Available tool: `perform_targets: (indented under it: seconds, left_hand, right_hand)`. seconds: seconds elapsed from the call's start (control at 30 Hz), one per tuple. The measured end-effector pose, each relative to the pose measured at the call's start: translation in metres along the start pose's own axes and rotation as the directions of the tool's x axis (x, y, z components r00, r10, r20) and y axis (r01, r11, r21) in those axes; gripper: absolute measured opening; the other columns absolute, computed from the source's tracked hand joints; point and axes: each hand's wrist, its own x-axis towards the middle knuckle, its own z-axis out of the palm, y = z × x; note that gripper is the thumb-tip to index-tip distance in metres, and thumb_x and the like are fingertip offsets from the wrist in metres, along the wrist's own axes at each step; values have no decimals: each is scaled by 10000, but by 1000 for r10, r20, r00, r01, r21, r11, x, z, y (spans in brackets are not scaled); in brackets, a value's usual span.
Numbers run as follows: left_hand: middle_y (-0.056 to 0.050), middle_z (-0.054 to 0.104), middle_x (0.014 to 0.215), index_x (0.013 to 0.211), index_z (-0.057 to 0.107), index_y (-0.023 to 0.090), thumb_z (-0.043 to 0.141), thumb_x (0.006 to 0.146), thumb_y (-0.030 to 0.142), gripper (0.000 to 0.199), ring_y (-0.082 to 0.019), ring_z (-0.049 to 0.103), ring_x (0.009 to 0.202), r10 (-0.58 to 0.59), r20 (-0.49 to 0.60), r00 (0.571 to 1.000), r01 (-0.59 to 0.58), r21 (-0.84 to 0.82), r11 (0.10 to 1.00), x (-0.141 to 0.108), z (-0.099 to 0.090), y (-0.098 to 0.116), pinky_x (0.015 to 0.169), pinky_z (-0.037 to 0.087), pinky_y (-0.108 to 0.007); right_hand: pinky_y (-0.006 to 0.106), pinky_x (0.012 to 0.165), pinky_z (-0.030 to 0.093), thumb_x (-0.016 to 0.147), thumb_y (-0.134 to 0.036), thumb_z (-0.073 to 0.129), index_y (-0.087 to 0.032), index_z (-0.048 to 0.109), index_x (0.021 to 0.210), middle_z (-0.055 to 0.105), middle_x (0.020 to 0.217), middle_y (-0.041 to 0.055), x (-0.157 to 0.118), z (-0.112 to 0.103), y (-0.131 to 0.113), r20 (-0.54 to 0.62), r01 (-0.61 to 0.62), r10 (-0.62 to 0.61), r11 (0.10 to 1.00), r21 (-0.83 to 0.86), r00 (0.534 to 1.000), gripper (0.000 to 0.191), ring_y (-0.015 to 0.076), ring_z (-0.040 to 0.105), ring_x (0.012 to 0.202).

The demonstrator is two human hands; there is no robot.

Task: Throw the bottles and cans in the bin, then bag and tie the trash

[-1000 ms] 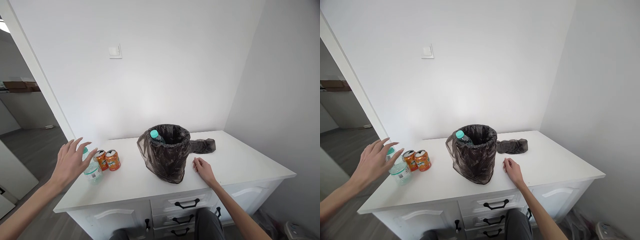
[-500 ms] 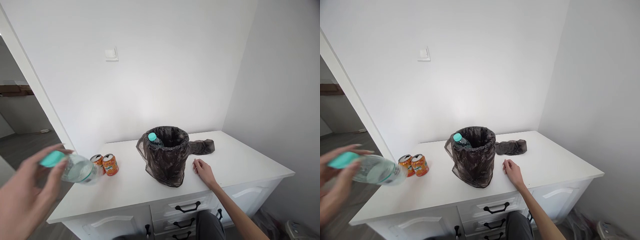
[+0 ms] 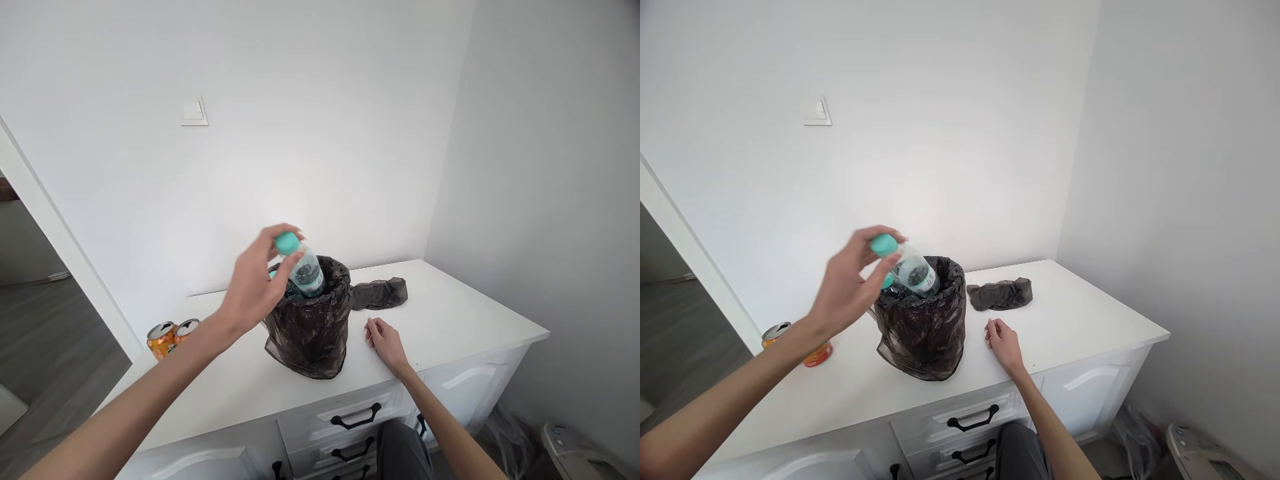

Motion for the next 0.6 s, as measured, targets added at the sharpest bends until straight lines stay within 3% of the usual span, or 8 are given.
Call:
perform_targets:
  seconds: [0.07, 0.13, 0.2, 0.23, 0.3, 0.4, 0.5, 0.6]
  left_hand:
    - [-50, 713, 1206, 1252, 574, 246, 550, 1023, 361, 258, -201, 707, 1049, -63, 185, 981, 55, 48, 997, -5, 11, -16, 921, 600, -386]
    - [-46, 725, 1214, 1232, 620, 259, 531, 1021, 392, 264, -220, 707, 1039, -97, 355, 930, 51, 139, 989, -11, 17, -27, 898, 593, -394]
    - [-38, 736, 1217, 1191, 674, 272, 513, 1023, 402, 267, -238, 693, 1108, -82, 454, 887, -6, 189, 982, -14, 18, -32, 951, 571, -411]
    - [-33, 743, 1210, 1166, 695, 275, 500, 1027, 401, 271, -242, 678, 1158, -55, 456, 889, -38, 191, 981, -15, 17, -33, 1005, 549, -423]
    - [-21, 760, 1177, 1108, 723, 271, 480, 1038, 392, 280, -239, 643, 1242, 4, 364, 931, -80, 193, 978, -16, 10, -33, 1127, 471, -449]
    - [-26, 767, 1135, 1054, 719, 251, 480, 1039, 382, 273, -231, 626, 1260, 13, 61, 998, -29, 269, 963, -22, -15, -40, 1178, 418, -454]
    - [-46, 732, 1212, 1101, 690, 245, 473, 1033, 406, 278, -243, 608, 1254, -89, -160, 983, 148, 409, 900, -39, -53, -67, 1099, 469, -429]
    - [-67, 679, 1320, 1194, 647, 246, 455, 1012, 481, 354, -296, 520, 1337, -239, -198, 951, 309, 546, 779, -69, -93, -111, 1112, 429, -469]
  right_hand:
    - [318, 644, 472, 951, -718, 425, -237, 610, 787, 692, 689, 27, 1, -1, -1, 4, 2, -2, 1000, -3, 1000, 540, 194, 610, 568]
    - [320, 650, 474, 948, -722, 421, -237, 614, 787, 701, 698, 33, 1, -1, -1, 12, -3, 3, 1000, -9, 1000, 546, 197, 614, 570]
    - [320, 655, 475, 945, -725, 419, -239, 614, 783, 700, 694, 30, 1, -1, -2, 13, -8, 8, 1000, -11, 1000, 548, 196, 613, 567]
    - [320, 657, 476, 945, -723, 421, -238, 614, 783, 700, 694, 29, 1, -1, -3, 13, -9, 9, 1000, -9, 1000, 546, 195, 613, 568]
    - [316, 653, 475, 946, -717, 424, -237, 617, 789, 699, 701, 30, 0, -1, -4, 13, -11, 11, 1000, -3, 1000, 541, 193, 613, 571]
    - [314, 648, 472, 947, -709, 434, -235, 622, 798, 699, 711, 32, -1, -1, -5, 18, -17, 17, 1000, -3, 1000, 531, 193, 612, 580]
    - [316, 655, 471, 948, -705, 440, -236, 619, 795, 693, 707, 26, -3, -1, -5, 23, -19, 19, 1000, -7, 1000, 525, 190, 607, 578]
    - [315, 650, 468, 950, -704, 442, -236, 618, 800, 693, 706, 21, -3, -1, -2, 29, -20, 21, 1000, -10, 999, 521, 189, 605, 578]
